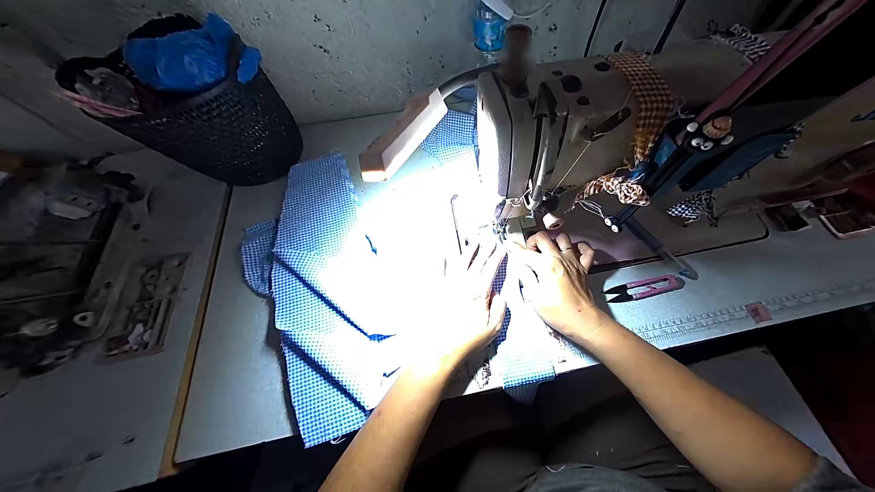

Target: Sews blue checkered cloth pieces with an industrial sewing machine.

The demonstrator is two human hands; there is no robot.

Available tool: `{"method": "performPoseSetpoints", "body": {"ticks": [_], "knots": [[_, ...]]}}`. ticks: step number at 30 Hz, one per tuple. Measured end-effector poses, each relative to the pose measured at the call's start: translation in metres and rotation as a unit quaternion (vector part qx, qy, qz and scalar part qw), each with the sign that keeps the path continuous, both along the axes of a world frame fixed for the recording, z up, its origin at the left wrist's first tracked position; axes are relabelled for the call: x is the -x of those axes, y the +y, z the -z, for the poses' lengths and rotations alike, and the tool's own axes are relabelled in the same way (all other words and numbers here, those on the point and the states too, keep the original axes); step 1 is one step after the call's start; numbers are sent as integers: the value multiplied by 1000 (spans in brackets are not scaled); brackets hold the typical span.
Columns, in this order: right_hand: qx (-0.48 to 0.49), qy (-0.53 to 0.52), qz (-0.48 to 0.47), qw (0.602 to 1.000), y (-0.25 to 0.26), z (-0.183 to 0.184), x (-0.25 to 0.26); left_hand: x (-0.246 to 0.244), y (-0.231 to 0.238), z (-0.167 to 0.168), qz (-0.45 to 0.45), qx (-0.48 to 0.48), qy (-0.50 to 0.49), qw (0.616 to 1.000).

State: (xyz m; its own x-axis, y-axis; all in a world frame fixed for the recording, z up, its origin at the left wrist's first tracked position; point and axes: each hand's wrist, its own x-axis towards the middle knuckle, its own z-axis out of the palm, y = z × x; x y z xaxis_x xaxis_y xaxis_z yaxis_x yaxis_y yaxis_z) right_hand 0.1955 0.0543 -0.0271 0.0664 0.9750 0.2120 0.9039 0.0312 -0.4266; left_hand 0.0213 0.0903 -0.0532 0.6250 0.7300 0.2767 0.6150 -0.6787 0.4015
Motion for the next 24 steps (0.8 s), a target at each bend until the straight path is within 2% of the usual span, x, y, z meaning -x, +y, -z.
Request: {"method": "performPoseSetpoints", "body": {"ticks": [6,8,13,18,21,24], "knots": [[-7,39,-25,999,-9,-1,-15,1,2,-1,6,0,12,1000],[-60,44,-3,997,-19,2,-31,2,2,-2,7,3,25,1000],[-159,26,136,978,-57,-11,-124,2,2,1,7,-8,19,1000],[-217,-23,316,923,-76,-11,-231,3,3,-2,5,0,37,999],[-208,-51,289,933,-74,7,-263,1,2,-5,2,3,34,999],[-215,-72,275,934,-73,17,-270,2,1,-7,-5,-2,46,999]]}}
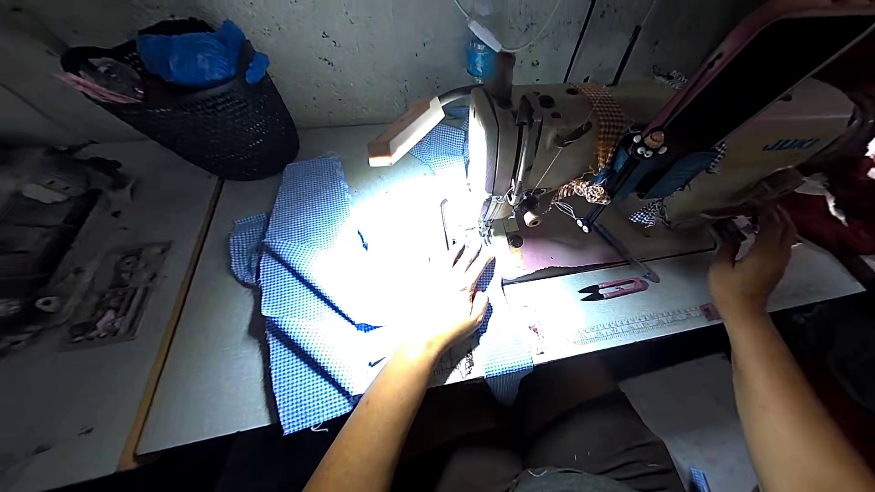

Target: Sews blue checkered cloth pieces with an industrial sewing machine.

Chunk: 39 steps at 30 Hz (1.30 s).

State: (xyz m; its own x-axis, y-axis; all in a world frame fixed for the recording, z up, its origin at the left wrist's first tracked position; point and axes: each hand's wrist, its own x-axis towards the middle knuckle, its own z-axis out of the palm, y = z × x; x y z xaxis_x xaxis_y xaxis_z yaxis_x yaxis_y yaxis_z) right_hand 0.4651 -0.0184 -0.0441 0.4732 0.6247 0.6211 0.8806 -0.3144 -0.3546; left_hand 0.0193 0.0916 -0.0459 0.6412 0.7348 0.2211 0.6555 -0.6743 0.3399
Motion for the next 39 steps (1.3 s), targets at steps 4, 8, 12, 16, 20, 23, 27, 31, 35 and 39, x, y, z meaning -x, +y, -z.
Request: {"method": "performPoseSetpoints", "body": {"ticks": [4,8,12,16,20,23,27,31,35,39], "knots": [[9,-31,-15,999,5,3,2,1,2,2,9,3,-8,1000],[19,-27,-24,999,5,5,1,1,2,1,8,2,5,1000],[21,-22,-17,999,5,5,1,0,2,-3,-1,1,22,1000],[42,-9,-15,999,4,-1,7,0,2,-4,-3,11,12,1000],[39,-18,-10,999,5,1,7,1,2,-4,2,11,10,1000],[36,-25,-11,999,6,2,7,0,2,-6,0,9,9,1000],[37,-25,-5,999,6,0,9,-1,4,-8,-3,18,22,1000],[49,-42,13,998,5,0,10,-2,5,-10,-7,20,34,999],[76,-51,24,996,6,1,9,-2,6,-10,-5,14,32,999],[74,-55,27,995,7,2,9,0,7,-12,3,24,34,999]]}}
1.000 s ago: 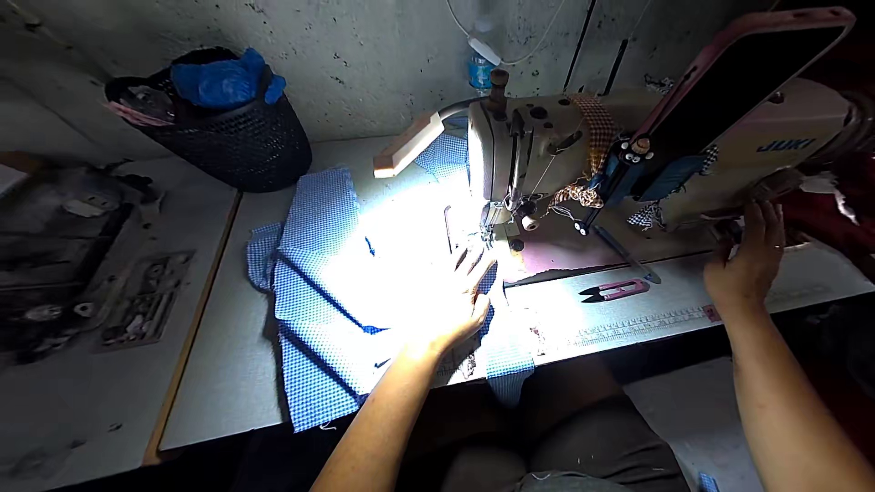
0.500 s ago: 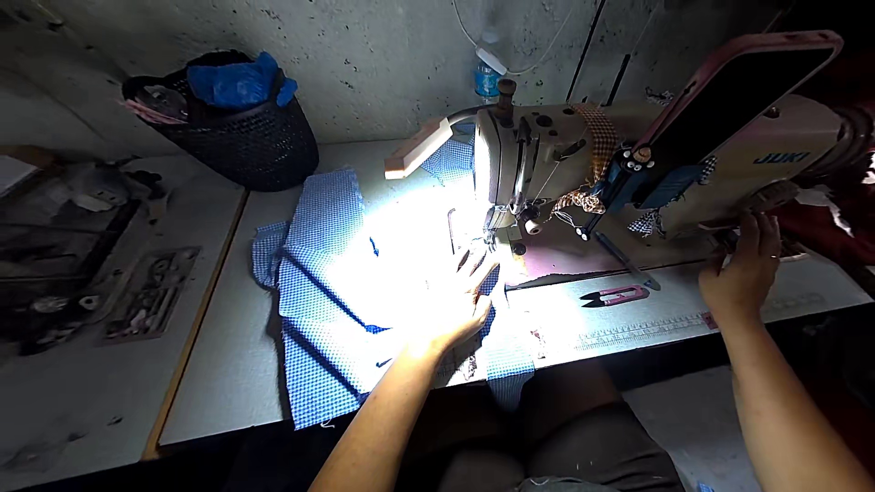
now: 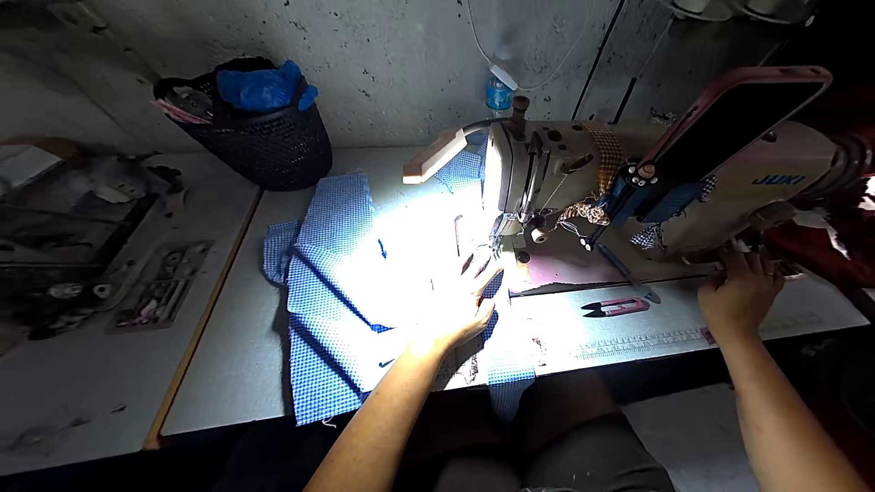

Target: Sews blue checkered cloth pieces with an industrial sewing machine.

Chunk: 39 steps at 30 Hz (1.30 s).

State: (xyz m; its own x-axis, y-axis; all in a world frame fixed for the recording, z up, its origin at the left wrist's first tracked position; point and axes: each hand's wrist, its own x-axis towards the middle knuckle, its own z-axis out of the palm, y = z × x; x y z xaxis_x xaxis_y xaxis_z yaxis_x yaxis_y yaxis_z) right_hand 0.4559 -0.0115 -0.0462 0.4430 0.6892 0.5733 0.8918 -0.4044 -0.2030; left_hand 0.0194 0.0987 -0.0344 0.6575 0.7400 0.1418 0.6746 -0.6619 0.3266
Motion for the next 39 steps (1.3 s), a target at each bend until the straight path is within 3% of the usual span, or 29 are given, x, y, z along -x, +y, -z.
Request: {"method": "performPoseSetpoints", "body": {"ticks": [33,36,39], "knots": [[-12,25,-23,999,-2,-4,0,3,-1,1,15,9,-10,1000],[-17,68,-38,997,-14,-14,14,2,-1,3,13,2,-22,1000],[-101,85,-138,982,-43,-15,61,4,-2,5,16,-8,-29,999]]}}
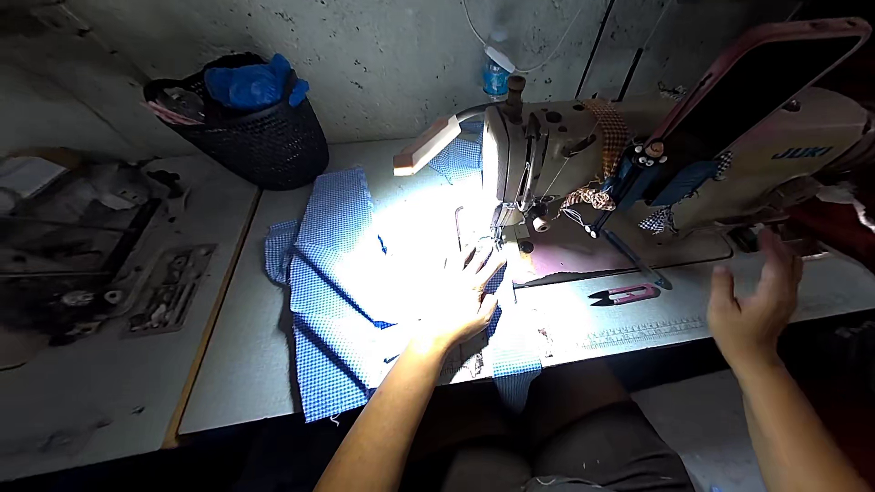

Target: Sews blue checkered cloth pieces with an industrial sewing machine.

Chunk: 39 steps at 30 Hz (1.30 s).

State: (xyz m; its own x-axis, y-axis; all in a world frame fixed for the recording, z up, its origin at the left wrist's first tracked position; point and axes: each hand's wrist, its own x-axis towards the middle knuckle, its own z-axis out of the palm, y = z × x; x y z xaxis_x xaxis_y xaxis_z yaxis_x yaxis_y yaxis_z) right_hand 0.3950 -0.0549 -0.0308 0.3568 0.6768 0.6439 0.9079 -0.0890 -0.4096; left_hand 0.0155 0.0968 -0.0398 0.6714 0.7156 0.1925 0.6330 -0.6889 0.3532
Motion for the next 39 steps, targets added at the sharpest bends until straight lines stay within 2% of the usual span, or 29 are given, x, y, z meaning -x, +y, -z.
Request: {"method": "performPoseSetpoints", "body": {"ticks": [2,4,5,7,9,10,13,16,18,20,22,23,27,30,32,35,39], "knots": [[-53,25,-100,993,-26,9,49,2,-6,1,-10,-9,8,1000],[-38,110,-207,971,-50,30,101,0,-26,-1,-56,-6,14,998],[13,164,-253,953,-59,41,124,-2,-42,-1,-96,-4,17,995],[189,263,-294,899,-69,55,157,-8,-76,-3,-176,-9,30,984],[347,366,-299,811,-62,60,172,-14,-102,-2,-234,-22,23,972],[366,411,-307,777,-57,65,178,-16,-110,0,-250,-30,4,968],[298,495,-378,724,-50,74,195,-18,-124,2,-253,12,-86,963],[220,507,-465,692,-52,64,209,-13,-137,-8,-245,117,-224,936],[206,518,-491,669,-58,48,213,-10,-149,-12,-218,217,-359,881],[204,534,-500,651,-64,36,216,-4,-167,-19,-215,299,-435,822],[212,533,-492,655,-66,31,219,5,-183,-21,-227,356,-460,781],[221,517,-485,670,-68,30,218,10,-190,-19,-238,375,-463,767],[238,384,-449,771,-75,39,214,29,-206,1,-288,446,-463,710],[140,242,-419,864,-76,50,215,33,-208,10,-310,478,-462,680],[62,131,-409,901,-70,53,216,33,-206,13,-304,484,-470,672],[6,-6,-395,919,-58,56,219,28,-203,11,-297,491,-471,670],[-26,-63,-425,903,-46,64,220,26,-201,13,-291,497,-466,672]]}}
